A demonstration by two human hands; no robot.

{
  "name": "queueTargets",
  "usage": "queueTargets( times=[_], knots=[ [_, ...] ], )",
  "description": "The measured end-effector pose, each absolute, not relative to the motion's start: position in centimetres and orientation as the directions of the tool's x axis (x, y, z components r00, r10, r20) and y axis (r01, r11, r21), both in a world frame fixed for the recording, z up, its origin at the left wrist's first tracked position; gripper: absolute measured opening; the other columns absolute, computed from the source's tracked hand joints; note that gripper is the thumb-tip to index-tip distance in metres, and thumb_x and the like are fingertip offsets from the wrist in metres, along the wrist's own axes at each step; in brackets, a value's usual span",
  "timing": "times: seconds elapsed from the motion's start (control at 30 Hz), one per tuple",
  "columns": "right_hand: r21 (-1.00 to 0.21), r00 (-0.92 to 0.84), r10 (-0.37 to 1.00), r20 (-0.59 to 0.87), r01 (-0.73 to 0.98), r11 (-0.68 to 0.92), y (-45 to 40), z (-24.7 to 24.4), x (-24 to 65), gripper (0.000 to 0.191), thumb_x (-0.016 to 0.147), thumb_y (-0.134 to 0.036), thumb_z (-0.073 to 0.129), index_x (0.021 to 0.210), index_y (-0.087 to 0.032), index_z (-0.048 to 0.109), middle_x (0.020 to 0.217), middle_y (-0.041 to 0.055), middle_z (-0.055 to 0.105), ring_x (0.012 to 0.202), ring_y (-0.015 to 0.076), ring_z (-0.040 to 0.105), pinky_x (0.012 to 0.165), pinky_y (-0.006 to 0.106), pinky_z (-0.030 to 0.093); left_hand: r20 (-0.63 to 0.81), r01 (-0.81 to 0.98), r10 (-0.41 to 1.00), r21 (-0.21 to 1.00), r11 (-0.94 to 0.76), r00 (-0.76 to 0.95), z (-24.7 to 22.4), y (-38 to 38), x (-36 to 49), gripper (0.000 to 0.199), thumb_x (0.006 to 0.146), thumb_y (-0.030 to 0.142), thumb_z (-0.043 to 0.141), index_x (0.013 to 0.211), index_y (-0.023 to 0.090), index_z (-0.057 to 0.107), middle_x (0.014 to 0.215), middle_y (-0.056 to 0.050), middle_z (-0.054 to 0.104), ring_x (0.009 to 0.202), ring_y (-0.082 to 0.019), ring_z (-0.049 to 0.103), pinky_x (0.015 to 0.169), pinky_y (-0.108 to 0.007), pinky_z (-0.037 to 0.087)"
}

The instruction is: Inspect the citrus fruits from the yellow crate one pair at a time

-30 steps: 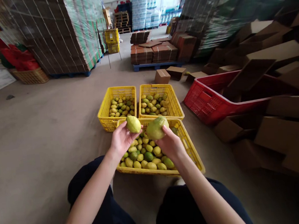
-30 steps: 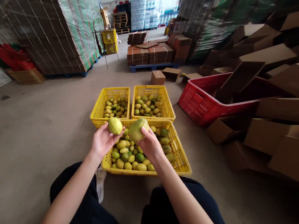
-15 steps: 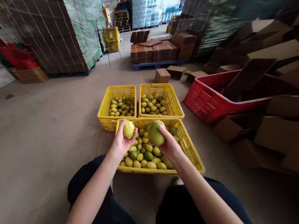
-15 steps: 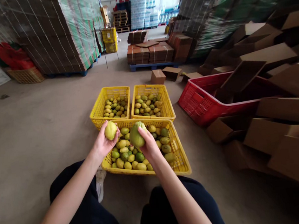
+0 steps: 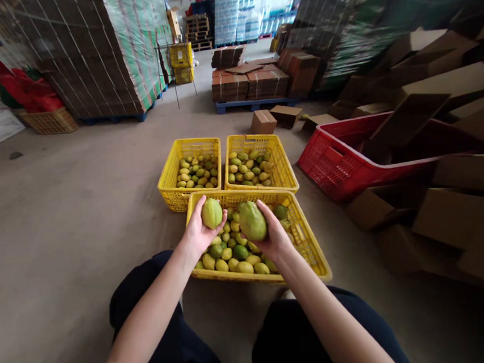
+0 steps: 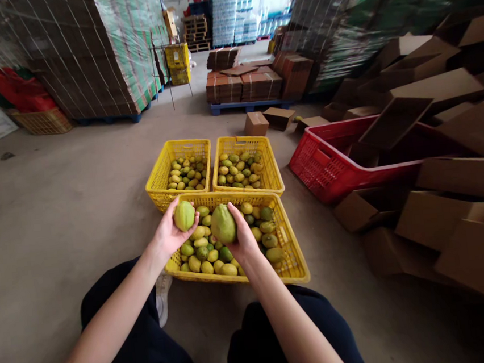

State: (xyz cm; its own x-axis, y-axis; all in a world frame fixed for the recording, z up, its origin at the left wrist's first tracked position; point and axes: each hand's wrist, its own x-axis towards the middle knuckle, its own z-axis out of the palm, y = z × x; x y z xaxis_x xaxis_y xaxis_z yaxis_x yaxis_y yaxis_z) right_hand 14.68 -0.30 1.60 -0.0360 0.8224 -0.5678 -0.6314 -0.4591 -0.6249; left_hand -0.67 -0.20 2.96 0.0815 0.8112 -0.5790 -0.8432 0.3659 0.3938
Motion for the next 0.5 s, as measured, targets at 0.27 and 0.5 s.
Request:
queueTargets(
  times=[0.27,0.5],
  knots=[
    [-0.534,-0.168,0.804,-0.571,-0.668,-0.519,-0.2,1.32,15.57,0.027,0.083,-0.043,0.053,0.084,-0.018,0.063,0.065,0.006,0.069,0.05,0.0207,0.064,0.041,0.029,0.05,-0.553,-0.845,0.823,0.373,0.384,0.13,2.65,-0.24,-1.22,0.025,0.087,0.032,0.055,0.09,0.008,0.063,0.075,-0.009,0.067,0.063,-0.015,0.065,0.051,-0.021,0.055],
    [-0.551,-0.09,0.813,-0.575,-0.691,-0.467,-0.04,1.48,15.24,0.022,0.087,-0.035,0.049,0.082,-0.019,0.062,0.063,0.0032,0.069,0.05,0.0181,0.063,0.046,0.03,0.053,-0.597,-0.885,0.795,0.308,0.35,0.106,2.25,0.06,-1.37,0.026,0.091,0.021,0.04,0.098,0.011,0.063,0.07,-0.007,0.066,0.065,-0.016,0.066,0.057,-0.027,0.059]
  ],
)
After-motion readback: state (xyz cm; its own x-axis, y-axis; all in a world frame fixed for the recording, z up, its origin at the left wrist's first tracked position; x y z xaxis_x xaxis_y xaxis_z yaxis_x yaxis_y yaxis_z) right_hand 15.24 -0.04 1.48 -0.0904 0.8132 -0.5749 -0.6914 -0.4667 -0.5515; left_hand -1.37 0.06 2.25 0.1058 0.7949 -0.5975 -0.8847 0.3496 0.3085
